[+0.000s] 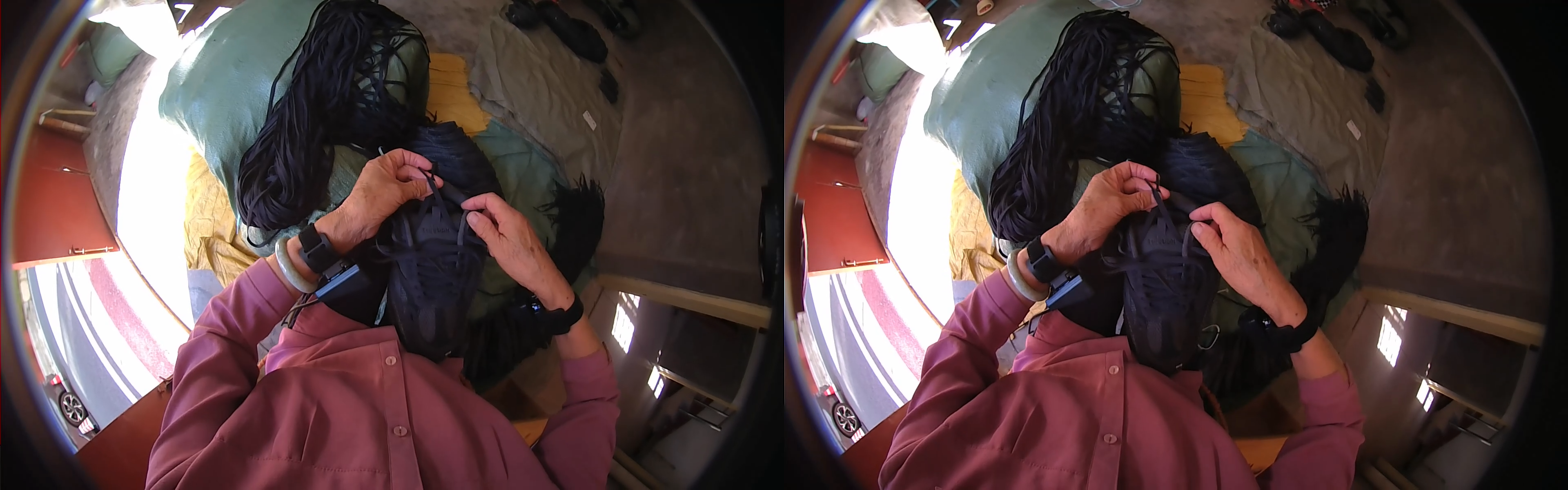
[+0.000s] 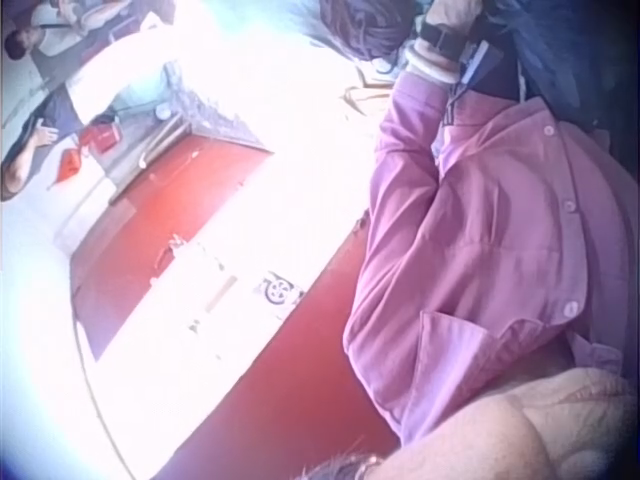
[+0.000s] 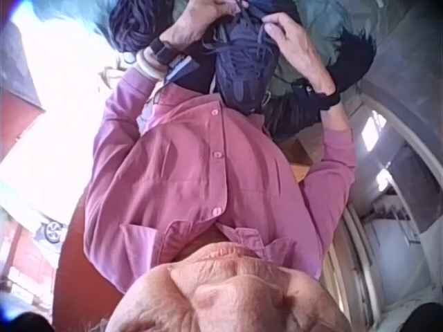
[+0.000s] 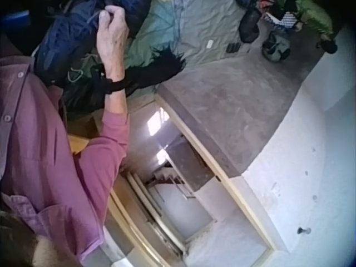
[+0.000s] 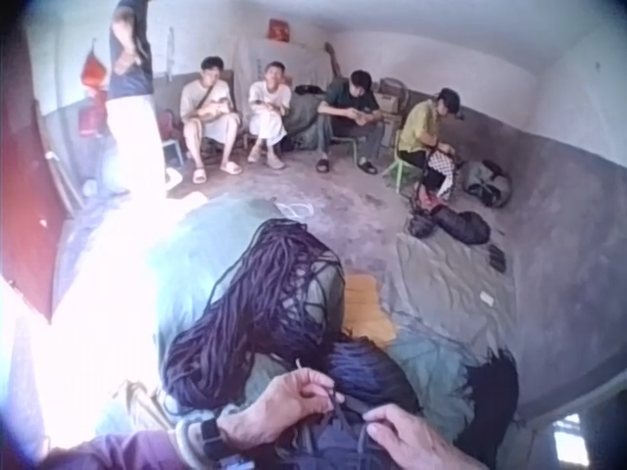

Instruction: Lacing a pair of black sneakers.

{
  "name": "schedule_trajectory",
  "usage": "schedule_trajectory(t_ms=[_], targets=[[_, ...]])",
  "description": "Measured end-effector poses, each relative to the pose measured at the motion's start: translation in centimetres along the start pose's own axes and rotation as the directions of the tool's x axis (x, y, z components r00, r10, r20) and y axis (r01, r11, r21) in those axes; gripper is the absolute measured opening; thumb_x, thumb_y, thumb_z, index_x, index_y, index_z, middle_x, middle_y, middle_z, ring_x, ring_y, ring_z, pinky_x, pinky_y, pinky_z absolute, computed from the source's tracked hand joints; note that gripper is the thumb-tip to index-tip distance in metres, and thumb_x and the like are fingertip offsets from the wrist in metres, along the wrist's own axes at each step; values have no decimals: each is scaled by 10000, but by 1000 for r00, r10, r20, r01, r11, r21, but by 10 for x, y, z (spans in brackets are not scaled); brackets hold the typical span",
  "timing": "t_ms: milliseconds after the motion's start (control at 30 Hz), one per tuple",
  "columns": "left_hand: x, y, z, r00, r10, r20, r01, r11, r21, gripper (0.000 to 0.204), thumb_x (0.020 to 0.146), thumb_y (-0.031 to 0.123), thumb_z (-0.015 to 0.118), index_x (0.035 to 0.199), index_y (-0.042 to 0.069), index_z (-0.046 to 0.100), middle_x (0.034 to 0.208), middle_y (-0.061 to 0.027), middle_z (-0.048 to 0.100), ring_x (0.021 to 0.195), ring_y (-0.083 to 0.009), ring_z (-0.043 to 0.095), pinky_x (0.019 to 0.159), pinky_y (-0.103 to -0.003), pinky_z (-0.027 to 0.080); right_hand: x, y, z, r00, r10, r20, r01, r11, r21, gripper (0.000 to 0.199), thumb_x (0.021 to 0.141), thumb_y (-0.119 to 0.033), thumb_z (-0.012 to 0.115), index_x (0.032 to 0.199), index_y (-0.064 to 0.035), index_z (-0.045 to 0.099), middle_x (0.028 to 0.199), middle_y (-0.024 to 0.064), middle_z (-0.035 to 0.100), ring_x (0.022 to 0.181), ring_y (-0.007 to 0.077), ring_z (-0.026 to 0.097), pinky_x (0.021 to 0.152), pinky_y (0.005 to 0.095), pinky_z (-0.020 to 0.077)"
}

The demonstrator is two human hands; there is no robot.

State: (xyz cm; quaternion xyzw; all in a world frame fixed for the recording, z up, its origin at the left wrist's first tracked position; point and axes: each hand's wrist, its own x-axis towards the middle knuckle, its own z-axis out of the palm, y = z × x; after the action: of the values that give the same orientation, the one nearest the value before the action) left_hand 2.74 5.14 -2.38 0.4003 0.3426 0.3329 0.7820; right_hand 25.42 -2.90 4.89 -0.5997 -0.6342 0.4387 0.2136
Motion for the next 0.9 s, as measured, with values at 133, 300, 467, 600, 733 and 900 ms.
schedule_trajectory(t_ms=[133,300,467,600,733,900], targets=[[2,-2,-3,999,35,-39,-37,999,-38,278,946,-59,638,1210,-2,568,1088,-134,728,929,-119,650,875,-249,525,1,3,4,998,-59,-32,58,998,-19,277,1036,-221,573,1185,11,600,870,143,664,807,246,648,787,364,508],[4,9,0,998,-26,49,19,991,129,304,963,-9,605,1263,3,558,1130,-113,716,950,-106,616,888,-246,498,-3,3,1,1000,16,-18,-16,1000,17,277,1034,-223,574,1181,9,601,865,137,661,801,241,645,778,360,507],[-8,21,-5,981,-130,147,114,987,109,377,954,53,502,1327,25,548,1177,-63,680,1021,-103,581,930,-250,453,-3,9,1,999,33,-4,-33,999,30,272,1032,-224,578,1171,7,607,836,121,648,787,224,638,758,358,502],[-11,18,-9,973,-85,212,60,991,122,355,975,80,585,1326,33,566,1115,-33,668,1018,-87,576,934,-246,457,1,5,-1,999,34,13,-35,998,47,268,1028,-220,587,1166,8,618,800,96,628,755,189,611,716,342,489],[-10,19,0,986,-76,147,38,969,244,330,971,129,711,1273,32,619,1071,-5,659,1011,-65,595,928,-237,485,4,9,-4,994,85,70,-96,980,174,261,1021,-215,617,1183,-12,640,815,20,597,732,96,553,669,277,472],[-9,14,0,991,-85,103,59,971,232,294,972,115,720,1240,27,638,1044,-6,679,978,-72,634,894,-226,513,4,16,-14,979,87,184,-189,724,663,328,1003,-194,681,1279,-30,616,948,-37,572,790,37,502,744,224,466]])
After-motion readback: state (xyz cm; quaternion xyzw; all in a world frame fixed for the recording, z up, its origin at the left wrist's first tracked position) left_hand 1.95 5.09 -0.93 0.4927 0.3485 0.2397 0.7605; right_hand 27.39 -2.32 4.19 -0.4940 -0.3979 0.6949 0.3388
